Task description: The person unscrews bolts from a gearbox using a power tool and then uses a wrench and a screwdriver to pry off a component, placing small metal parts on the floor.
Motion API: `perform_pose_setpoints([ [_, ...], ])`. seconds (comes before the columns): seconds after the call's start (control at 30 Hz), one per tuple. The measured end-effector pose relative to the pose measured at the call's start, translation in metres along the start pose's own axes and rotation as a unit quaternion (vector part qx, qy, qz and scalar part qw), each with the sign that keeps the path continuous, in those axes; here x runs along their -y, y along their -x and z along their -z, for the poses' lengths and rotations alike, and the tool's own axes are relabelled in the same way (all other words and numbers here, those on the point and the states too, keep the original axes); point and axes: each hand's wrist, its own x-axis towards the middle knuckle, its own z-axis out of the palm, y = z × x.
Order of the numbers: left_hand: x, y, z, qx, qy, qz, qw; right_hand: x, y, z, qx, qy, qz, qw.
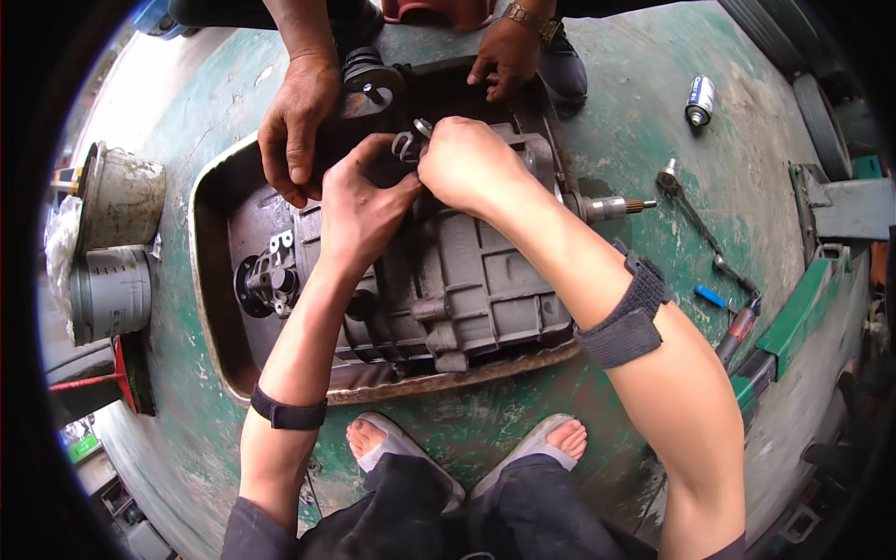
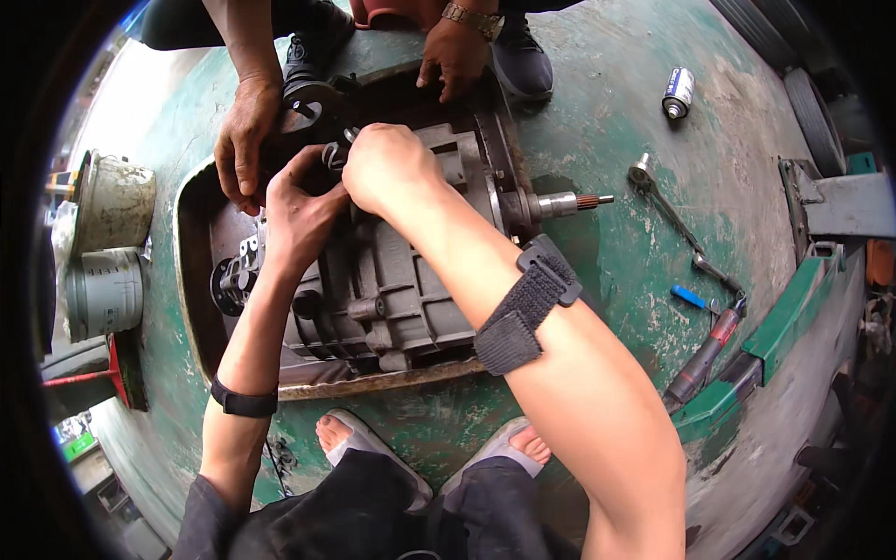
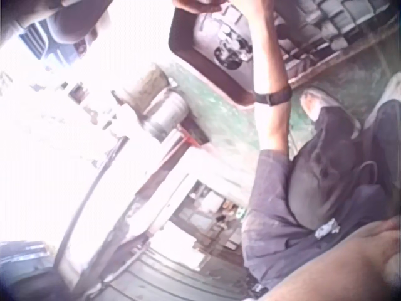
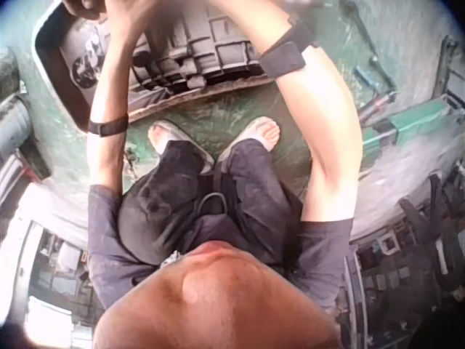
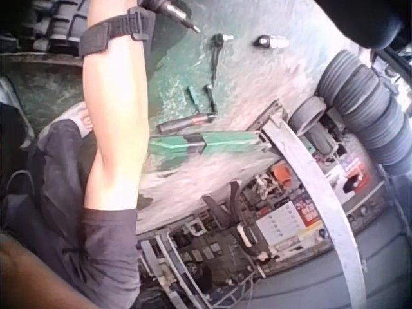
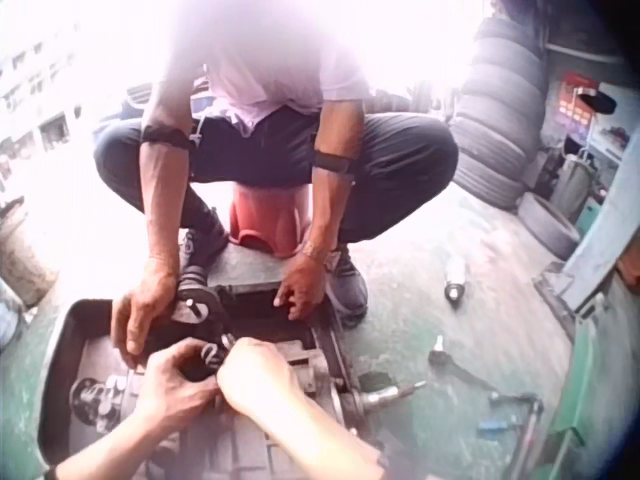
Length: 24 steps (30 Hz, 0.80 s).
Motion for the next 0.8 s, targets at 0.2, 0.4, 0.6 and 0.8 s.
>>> perform_pose_setpoints([
  [0.2,0.002,0.002,0.0,0.004,0.027,0.01,1.0,0.001,0.01,-0.011,-0.088,0.007,0.032,0.996],
  [0.4,0.003,0.01,-0.003,-0.001,0.043,0.013,0.999,0.01,0.001,0.015,0.036,-0.012,-0.099,0.994],
  [0.6,0.003,0.011,-0.008,-0.017,0.055,-0.003,0.998,0.006,-0.016,0.022,0.133,-0.141,-0.187,0.963],
  [0.8,0.008,0.011,-0.009,-0.021,0.048,-0.017,0.998,-0.009,-0.007,0.0,0.059,-0.231,-0.172,0.956],
])
